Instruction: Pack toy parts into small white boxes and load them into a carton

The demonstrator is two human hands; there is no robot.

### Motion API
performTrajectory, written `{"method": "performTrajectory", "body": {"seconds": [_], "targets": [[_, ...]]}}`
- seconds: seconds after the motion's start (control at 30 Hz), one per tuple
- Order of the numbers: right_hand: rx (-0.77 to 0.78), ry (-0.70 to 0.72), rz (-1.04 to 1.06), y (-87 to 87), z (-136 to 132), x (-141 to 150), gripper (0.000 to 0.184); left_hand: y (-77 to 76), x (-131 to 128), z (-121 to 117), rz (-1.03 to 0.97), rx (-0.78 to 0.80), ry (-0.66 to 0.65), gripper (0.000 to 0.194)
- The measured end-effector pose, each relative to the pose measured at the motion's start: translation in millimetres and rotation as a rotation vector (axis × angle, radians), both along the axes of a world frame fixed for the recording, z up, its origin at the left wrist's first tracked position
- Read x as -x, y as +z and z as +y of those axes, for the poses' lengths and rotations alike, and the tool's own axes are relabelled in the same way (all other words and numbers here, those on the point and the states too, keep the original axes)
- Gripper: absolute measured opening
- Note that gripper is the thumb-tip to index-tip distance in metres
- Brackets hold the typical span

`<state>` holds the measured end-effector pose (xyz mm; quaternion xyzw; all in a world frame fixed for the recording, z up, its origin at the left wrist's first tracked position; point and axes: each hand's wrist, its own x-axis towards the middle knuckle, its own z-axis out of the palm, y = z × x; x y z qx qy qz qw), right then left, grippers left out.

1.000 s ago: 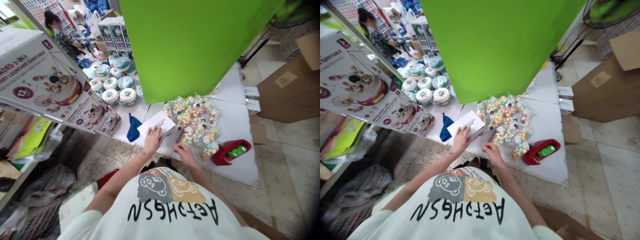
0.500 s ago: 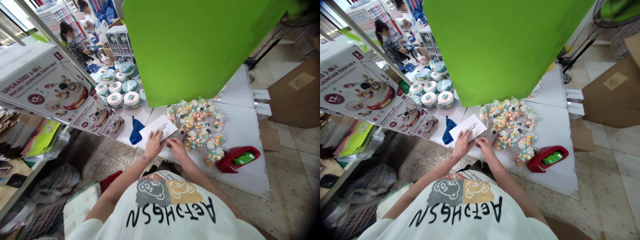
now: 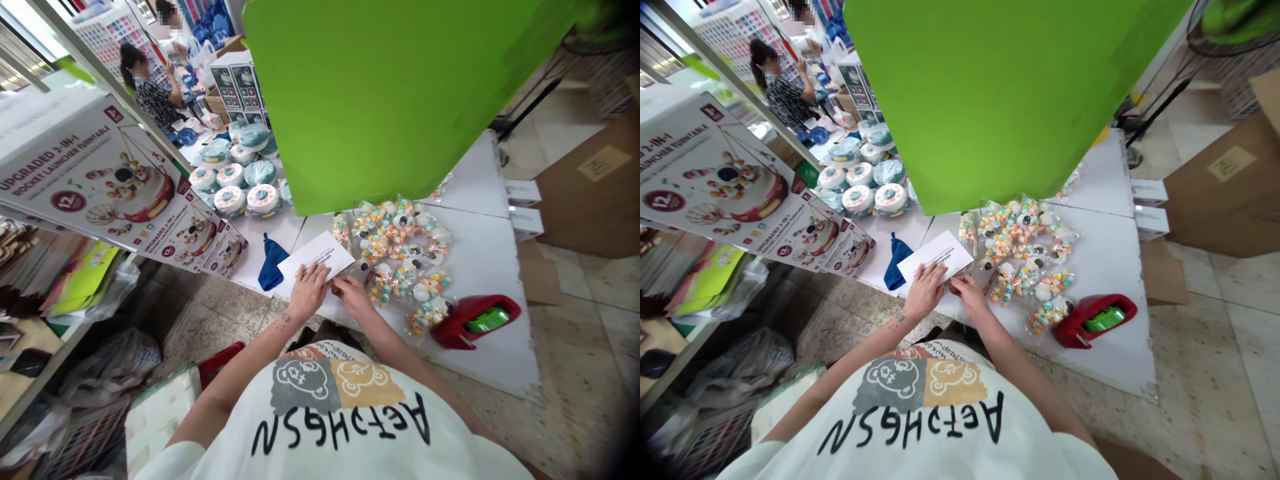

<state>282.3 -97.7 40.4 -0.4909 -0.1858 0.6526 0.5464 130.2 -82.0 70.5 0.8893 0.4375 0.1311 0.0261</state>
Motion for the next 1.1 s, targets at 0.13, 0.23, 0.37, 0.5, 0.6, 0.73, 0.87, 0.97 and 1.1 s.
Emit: {"method": "performTrajectory", "body": {"seconds": [0.13, 0.23, 0.37, 0.5, 0.6, 0.73, 0.87, 0.97, 1.1], "targets": [[0.005, 0.005, -0.024, -0.2, 1.2, -0.5, 0.039, -1.8, 0.9, 0.6, 0.059, -0.043, -0.027, 0.043], [-0.004, 0.021, -0.059, 0.0, 0.8, -1.4, 0.042, -5.3, 2.0, 1.4, 0.054, -0.066, -0.04, 0.041], [-0.036, 0.039, -0.151, -1.0, -1.3, -3.3, 0.047, -7.3, 2.0, 2.1, -0.011, -0.058, -0.023, 0.037], [-0.065, 0.058, -0.303, -6.4, -1.3, -5.7, 0.05, -7.3, 2.8, 2.5, -0.029, -0.009, -0.022, 0.041], [-0.083, 0.078, -0.426, -14.7, 0.6, -7.1, 0.047, -8.6, 3.9, 3.2, -0.023, 0.021, -0.03, 0.045], [-0.079, 0.096, -0.559, -32.3, 2.9, -8.9, 0.045, -7.2, 2.5, 4.0, -0.028, 0.068, -0.042, 0.051], [-0.079, 0.105, -0.659, -52.3, -0.1, -19.6, 0.038, 0.1, 8.8, 1.0, -0.168, 0.125, -0.059, 0.05], [-0.061, 0.057, -0.716, -63.4, -6.4, -36.3, 0.033, -4.3, 32.9, -0.5, -0.443, 0.115, 0.147, 0.047], [-0.051, -0.021, -0.741, -67.7, -6.2, -57.7, 0.041, -35.4, 74.8, 5.6, -0.709, 0.19, 0.656, 0.062]]}}
